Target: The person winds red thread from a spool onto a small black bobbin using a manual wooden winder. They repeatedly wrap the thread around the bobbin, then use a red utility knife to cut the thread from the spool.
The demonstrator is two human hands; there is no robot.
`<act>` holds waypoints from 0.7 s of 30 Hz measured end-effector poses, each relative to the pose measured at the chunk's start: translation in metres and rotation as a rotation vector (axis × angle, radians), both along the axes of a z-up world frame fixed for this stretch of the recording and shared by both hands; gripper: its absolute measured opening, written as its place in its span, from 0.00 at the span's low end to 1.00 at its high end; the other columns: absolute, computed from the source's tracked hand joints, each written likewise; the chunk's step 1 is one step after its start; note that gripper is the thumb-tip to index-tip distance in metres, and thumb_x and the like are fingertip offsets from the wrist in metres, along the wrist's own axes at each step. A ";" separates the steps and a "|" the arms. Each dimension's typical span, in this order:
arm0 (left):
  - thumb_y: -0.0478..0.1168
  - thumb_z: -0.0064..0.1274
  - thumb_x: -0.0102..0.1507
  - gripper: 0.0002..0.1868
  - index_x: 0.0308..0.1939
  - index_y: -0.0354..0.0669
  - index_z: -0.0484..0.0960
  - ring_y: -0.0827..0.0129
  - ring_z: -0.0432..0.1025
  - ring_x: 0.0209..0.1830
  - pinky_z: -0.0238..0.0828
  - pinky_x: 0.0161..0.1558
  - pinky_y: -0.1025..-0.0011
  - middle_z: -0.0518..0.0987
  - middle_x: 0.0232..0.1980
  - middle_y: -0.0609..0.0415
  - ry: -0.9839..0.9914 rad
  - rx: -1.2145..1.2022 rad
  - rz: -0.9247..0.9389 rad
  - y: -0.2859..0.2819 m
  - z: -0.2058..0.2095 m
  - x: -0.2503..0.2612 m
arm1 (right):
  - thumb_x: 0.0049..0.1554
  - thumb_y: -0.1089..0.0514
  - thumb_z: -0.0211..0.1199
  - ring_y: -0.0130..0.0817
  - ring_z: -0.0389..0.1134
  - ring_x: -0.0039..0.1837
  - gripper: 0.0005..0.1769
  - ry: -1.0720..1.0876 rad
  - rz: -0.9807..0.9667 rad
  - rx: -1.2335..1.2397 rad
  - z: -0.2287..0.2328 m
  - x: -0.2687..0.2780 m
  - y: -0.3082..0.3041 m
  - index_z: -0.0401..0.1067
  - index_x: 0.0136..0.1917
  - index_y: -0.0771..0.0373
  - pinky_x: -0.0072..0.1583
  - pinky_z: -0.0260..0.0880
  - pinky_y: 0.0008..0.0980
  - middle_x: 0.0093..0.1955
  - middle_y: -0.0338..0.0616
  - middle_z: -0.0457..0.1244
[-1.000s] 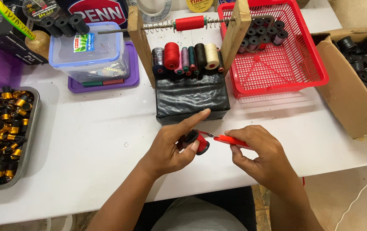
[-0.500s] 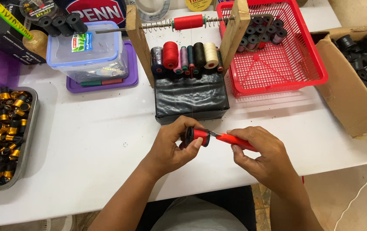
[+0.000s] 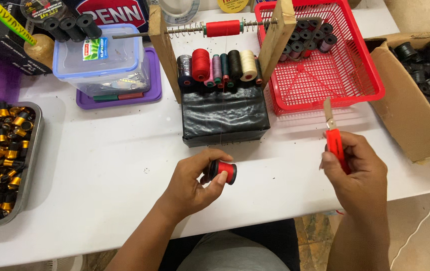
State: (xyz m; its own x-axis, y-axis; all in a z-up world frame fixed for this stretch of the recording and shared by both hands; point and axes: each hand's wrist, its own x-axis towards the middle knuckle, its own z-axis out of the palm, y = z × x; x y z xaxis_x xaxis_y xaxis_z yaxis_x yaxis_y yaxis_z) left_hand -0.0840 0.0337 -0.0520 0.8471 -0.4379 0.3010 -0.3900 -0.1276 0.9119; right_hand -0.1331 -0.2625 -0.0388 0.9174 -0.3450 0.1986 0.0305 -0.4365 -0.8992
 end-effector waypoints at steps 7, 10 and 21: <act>0.43 0.54 0.63 0.43 0.79 0.52 0.51 0.69 0.57 0.23 0.63 0.32 0.73 0.66 0.27 0.60 0.176 0.304 0.041 0.008 -0.017 -0.023 | 0.65 0.54 0.50 0.34 0.65 0.40 0.20 -0.238 0.162 0.074 -0.002 -0.005 0.033 0.67 0.63 0.70 0.47 0.69 0.30 0.37 0.50 0.63; 0.47 0.53 0.63 0.38 0.75 0.52 0.58 0.69 0.59 0.21 0.63 0.30 0.72 0.67 0.26 0.59 0.222 0.379 0.079 0.009 -0.023 -0.023 | 0.68 0.49 0.41 0.30 0.63 0.33 0.24 -0.024 0.431 0.356 -0.031 0.017 0.054 0.67 0.65 0.67 0.36 0.65 0.26 0.34 0.47 0.66; 0.47 0.55 0.64 0.42 0.75 0.40 0.50 0.74 0.59 0.20 0.64 0.24 0.78 0.77 0.34 0.61 -0.238 0.198 0.240 0.007 -0.012 -0.009 | 0.60 0.52 0.53 0.46 0.72 0.41 0.17 0.458 0.478 0.766 -0.039 0.042 0.059 0.66 0.56 0.66 0.51 0.70 0.39 0.44 0.57 0.71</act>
State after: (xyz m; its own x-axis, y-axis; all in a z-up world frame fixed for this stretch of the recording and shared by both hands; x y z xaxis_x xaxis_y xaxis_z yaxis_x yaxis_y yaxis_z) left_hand -0.0932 0.0411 -0.0638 0.8494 -0.3050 0.4307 -0.5251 -0.4054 0.7483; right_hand -0.0910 -0.2030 -0.0781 0.9251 0.1919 -0.3278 -0.3671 0.2303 -0.9012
